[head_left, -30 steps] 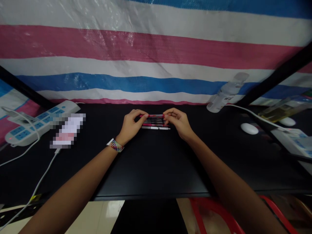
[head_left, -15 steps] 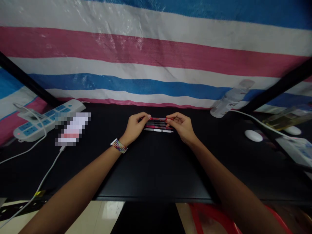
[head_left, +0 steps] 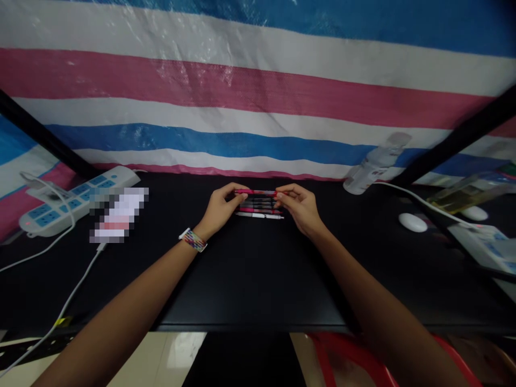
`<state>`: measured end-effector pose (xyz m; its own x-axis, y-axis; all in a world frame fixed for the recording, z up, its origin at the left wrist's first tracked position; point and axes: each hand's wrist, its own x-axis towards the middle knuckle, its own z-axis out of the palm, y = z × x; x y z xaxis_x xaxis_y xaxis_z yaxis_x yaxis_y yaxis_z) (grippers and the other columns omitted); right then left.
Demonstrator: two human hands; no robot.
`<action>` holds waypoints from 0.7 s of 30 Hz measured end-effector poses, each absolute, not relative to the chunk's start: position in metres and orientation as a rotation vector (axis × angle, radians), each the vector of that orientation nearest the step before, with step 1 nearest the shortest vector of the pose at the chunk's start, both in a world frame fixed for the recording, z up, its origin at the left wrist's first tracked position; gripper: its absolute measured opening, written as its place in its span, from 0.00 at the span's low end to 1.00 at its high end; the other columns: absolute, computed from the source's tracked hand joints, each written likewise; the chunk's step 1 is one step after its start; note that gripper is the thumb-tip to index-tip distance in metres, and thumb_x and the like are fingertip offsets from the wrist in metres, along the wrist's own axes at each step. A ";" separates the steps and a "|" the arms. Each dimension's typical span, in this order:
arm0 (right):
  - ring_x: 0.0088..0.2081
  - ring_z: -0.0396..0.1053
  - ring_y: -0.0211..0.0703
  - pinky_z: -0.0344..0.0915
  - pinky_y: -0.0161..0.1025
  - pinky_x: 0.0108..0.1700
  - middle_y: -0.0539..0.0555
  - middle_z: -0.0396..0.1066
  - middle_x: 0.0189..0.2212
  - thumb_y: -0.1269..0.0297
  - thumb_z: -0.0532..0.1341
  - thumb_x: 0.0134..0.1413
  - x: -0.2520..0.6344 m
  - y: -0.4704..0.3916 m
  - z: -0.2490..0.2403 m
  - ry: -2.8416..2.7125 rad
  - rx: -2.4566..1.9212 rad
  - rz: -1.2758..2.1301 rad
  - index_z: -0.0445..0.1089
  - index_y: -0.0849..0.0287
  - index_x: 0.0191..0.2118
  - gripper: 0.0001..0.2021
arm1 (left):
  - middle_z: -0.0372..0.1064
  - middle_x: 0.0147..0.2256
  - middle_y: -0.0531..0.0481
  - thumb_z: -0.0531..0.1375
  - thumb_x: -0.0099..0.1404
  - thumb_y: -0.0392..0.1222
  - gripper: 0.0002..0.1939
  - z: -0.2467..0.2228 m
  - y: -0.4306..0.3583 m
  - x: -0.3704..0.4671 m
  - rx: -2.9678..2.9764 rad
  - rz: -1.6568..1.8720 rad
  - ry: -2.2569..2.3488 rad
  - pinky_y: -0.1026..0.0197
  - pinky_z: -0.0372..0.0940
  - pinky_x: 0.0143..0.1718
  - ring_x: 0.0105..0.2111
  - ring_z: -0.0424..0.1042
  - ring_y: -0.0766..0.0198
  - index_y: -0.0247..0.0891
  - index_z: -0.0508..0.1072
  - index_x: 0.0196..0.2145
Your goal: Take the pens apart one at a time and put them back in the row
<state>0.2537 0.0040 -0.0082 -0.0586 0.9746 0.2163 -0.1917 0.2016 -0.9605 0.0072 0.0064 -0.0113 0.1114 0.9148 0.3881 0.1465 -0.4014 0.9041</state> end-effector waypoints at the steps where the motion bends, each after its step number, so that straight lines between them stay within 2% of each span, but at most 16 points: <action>1: 0.31 0.76 0.42 0.77 0.46 0.42 0.50 0.79 0.30 0.53 0.81 0.49 0.254 0.004 -0.008 -1.213 -0.877 1.196 0.82 0.54 0.39 0.16 | 0.82 0.41 0.47 0.70 0.68 0.46 0.09 -0.010 0.006 0.007 1.671 1.362 1.057 0.56 0.70 0.43 0.38 0.77 0.58 0.41 0.86 0.44; 3: 0.31 0.76 0.42 0.77 0.47 0.42 0.51 0.79 0.31 0.53 0.81 0.48 0.254 0.003 -0.007 -1.196 -0.870 1.199 0.82 0.54 0.39 0.17 | 0.82 0.38 0.48 0.70 0.68 0.47 0.10 -0.007 0.003 0.007 1.678 1.363 1.071 0.57 0.69 0.41 0.36 0.76 0.59 0.42 0.86 0.44; 5: 0.32 0.76 0.42 0.77 0.47 0.43 0.50 0.79 0.31 0.53 0.81 0.48 0.255 0.003 -0.006 -1.196 -0.870 1.190 0.82 0.54 0.39 0.16 | 0.79 0.31 0.49 0.68 0.71 0.51 0.12 -0.004 0.001 0.008 1.680 1.344 1.097 0.58 0.67 0.38 0.33 0.73 0.60 0.42 0.86 0.37; 8: 0.33 0.76 0.42 0.77 0.47 0.45 0.50 0.78 0.30 0.54 0.81 0.49 0.254 0.003 -0.005 -1.218 -0.867 1.187 0.82 0.54 0.39 0.15 | 0.69 0.22 0.50 0.61 0.77 0.58 0.28 -0.003 -0.001 0.010 1.633 1.335 1.154 0.58 0.62 0.33 0.26 0.68 0.62 0.40 0.79 0.23; 9: 0.33 0.76 0.42 0.77 0.47 0.45 0.50 0.78 0.30 0.54 0.80 0.49 0.254 0.003 -0.005 -1.220 -0.865 1.197 0.82 0.53 0.39 0.15 | 0.68 0.21 0.50 0.60 0.77 0.59 0.30 -0.003 0.000 0.011 1.616 1.348 1.161 0.58 0.61 0.32 0.25 0.67 0.63 0.40 0.78 0.22; 11: 0.33 0.77 0.42 0.77 0.47 0.45 0.50 0.78 0.30 0.53 0.80 0.49 0.254 0.003 -0.006 -1.205 -0.867 1.213 0.82 0.53 0.38 0.15 | 0.70 0.24 0.50 0.62 0.77 0.59 0.26 -0.003 0.001 0.013 1.598 1.399 1.133 0.58 0.62 0.33 0.27 0.68 0.62 0.40 0.81 0.27; 13: 0.33 0.77 0.42 0.77 0.47 0.45 0.50 0.79 0.31 0.53 0.80 0.49 0.254 0.004 -0.007 -1.189 -0.874 1.220 0.82 0.53 0.39 0.15 | 0.74 0.29 0.52 0.71 0.69 0.53 0.12 -0.003 0.002 0.013 1.557 1.465 1.050 0.58 0.65 0.36 0.31 0.72 0.62 0.42 0.83 0.40; 14: 0.32 0.77 0.42 0.77 0.46 0.44 0.50 0.79 0.31 0.53 0.81 0.49 0.254 0.004 -0.007 -1.180 -0.877 1.218 0.82 0.53 0.39 0.15 | 0.74 0.30 0.53 0.74 0.65 0.50 0.14 -0.003 0.002 0.013 1.535 1.476 1.022 0.59 0.66 0.38 0.32 0.72 0.61 0.44 0.83 0.46; 15: 0.32 0.77 0.42 0.77 0.46 0.44 0.50 0.79 0.31 0.53 0.81 0.48 0.254 0.004 -0.007 -1.174 -0.881 1.221 0.82 0.53 0.39 0.16 | 0.75 0.32 0.53 0.75 0.64 0.48 0.15 -0.003 0.002 0.013 1.535 1.479 1.012 0.59 0.67 0.39 0.34 0.73 0.61 0.44 0.82 0.47; 17: 0.32 0.76 0.41 0.76 0.45 0.43 0.50 0.79 0.31 0.53 0.81 0.48 0.254 0.003 -0.007 -1.155 -0.878 1.230 0.82 0.54 0.38 0.16 | 0.75 0.31 0.51 0.71 0.68 0.50 0.11 -0.003 0.002 0.011 1.563 1.449 1.052 0.58 0.67 0.38 0.32 0.72 0.62 0.41 0.81 0.36; 19: 0.32 0.76 0.41 0.75 0.44 0.42 0.50 0.79 0.31 0.53 0.82 0.47 0.254 0.003 -0.006 -1.142 -0.871 1.250 0.83 0.54 0.38 0.16 | 0.73 0.27 0.50 0.65 0.74 0.54 0.20 -0.002 0.002 0.010 1.579 1.418 1.109 0.58 0.66 0.36 0.30 0.70 0.62 0.40 0.77 0.27; 20: 0.32 0.76 0.41 0.75 0.44 0.42 0.50 0.79 0.31 0.53 0.82 0.47 0.253 0.003 -0.006 -1.138 -0.870 1.259 0.83 0.54 0.38 0.16 | 0.72 0.26 0.51 0.65 0.75 0.55 0.20 -0.002 0.002 0.010 1.568 1.424 1.115 0.58 0.66 0.36 0.29 0.70 0.62 0.40 0.77 0.29; 21: 0.32 0.76 0.41 0.75 0.44 0.42 0.50 0.79 0.31 0.53 0.82 0.47 0.252 0.002 -0.006 -1.136 -0.870 1.266 0.83 0.54 0.38 0.16 | 0.72 0.27 0.52 0.67 0.73 0.53 0.15 -0.002 0.002 0.010 1.549 1.442 1.099 0.58 0.66 0.37 0.29 0.71 0.62 0.41 0.79 0.34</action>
<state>0.2523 0.0023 -0.0063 -0.0568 0.9857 0.1585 -0.2633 0.1384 -0.9547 0.0096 0.0024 -0.0023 0.0019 0.9321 0.3622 0.1019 -0.3605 0.9272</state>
